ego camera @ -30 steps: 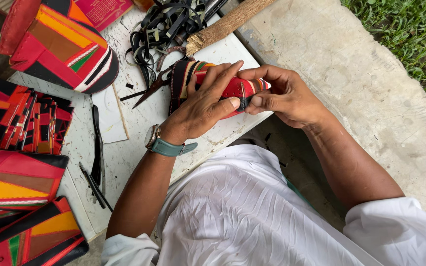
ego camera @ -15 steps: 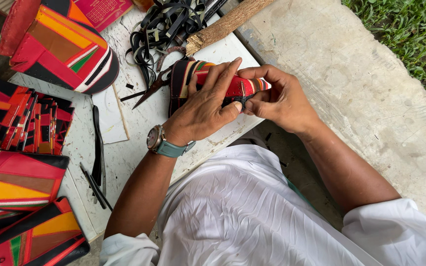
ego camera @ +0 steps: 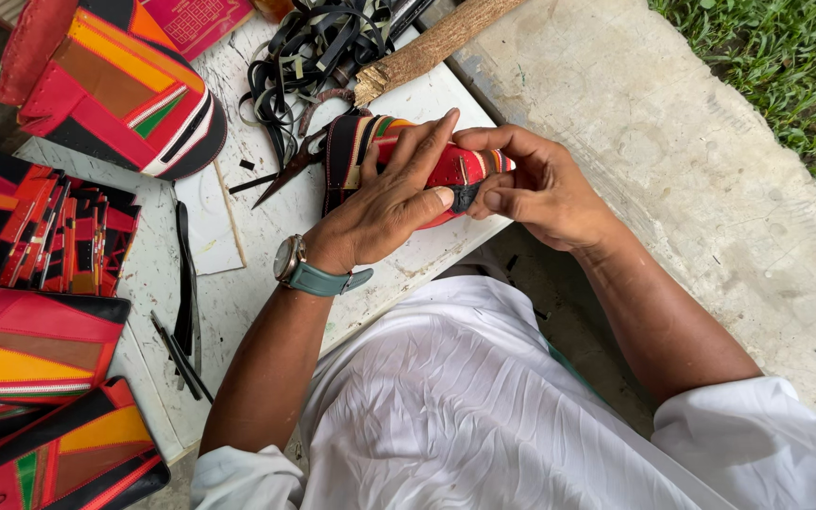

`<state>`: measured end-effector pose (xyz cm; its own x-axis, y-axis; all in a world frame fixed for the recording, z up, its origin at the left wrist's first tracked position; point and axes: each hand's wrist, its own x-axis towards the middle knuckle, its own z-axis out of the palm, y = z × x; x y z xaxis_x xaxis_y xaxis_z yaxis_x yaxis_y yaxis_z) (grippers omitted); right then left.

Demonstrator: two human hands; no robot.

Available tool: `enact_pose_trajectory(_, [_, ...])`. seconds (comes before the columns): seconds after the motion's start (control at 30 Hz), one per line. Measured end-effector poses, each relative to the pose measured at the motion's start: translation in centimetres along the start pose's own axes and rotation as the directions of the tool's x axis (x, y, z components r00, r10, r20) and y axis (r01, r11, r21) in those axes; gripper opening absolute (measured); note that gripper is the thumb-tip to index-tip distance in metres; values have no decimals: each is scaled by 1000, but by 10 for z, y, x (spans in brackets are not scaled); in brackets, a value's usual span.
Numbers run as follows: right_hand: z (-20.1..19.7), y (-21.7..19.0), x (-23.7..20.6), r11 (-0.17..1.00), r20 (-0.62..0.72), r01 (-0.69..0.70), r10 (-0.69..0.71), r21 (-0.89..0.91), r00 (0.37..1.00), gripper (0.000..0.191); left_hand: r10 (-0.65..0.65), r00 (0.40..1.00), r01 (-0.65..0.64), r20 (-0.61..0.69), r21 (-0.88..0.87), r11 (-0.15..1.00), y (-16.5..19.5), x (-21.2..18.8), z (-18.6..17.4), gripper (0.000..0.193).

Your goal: The person works on a colorful patchwork leather bag at an outdoor table, pressing and shaping its edges and seams by hand, turning the bag right-side out, and trimming loose threads with scissors. They then set the finished bag on the table and pick up another bag to continue working.

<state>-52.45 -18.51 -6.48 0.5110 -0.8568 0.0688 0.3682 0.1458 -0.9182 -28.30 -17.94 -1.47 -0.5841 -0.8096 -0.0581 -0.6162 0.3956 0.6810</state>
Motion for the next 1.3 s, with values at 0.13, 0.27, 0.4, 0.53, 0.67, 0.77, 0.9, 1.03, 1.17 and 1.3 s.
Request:
enact_pose_trajectory(0.13, [4, 6, 0, 997, -31, 15, -17, -80, 999, 51, -17, 1000, 17, 8, -6, 1000, 3, -2, 4, 82])
enact_pose_trajectory(0.27, [1, 1, -8, 997, 18, -52, 51, 63, 999, 46, 8, 1000, -8, -10, -29, 1000, 4, -10, 8, 80])
enact_pose_trajectory(0.4, [3, 4, -12, 992, -7, -85, 86, 93, 996, 39, 23, 998, -22, -60, 25, 999, 4, -17, 19, 79])
enact_pose_trajectory(0.53, [6, 5, -12, 996, -17, -88, 88, 22, 996, 38, 0, 997, 0, -84, 2, 1000, 4, -19, 25, 79])
enact_pose_trajectory(0.67, [8, -1, -11, 993, -34, -105, 103, -59, 994, 39, -27, 995, 29, -94, 28, 999, 6, -14, 26, 80])
enact_pose_trajectory(0.77, [10, -4, -10, 983, -38, -112, 108, -145, 993, 37, -73, 995, 75, -75, 26, 997, 7, -10, 27, 82])
enact_pose_trajectory(0.9, [13, -8, -11, 972, -27, -104, 101, -213, 995, 36, -109, 993, 110, -53, 19, 994, 8, -8, 28, 86])
enact_pose_trajectory(1.03, [18, -7, -9, 926, -76, -105, 83, -362, 994, 36, -103, 993, 102, -57, -14, 995, 8, -6, 31, 85])
enact_pose_trajectory(1.17, [26, -3, -2, 900, -94, -24, -19, -436, 995, 33, -108, 991, 107, -73, -19, 994, 8, -5, 30, 82])
enact_pose_trajectory(1.3, [20, -9, -3, 963, -62, -174, 164, -205, 984, 35, 27, 999, -30, -24, -105, 994, 4, -12, 19, 80])
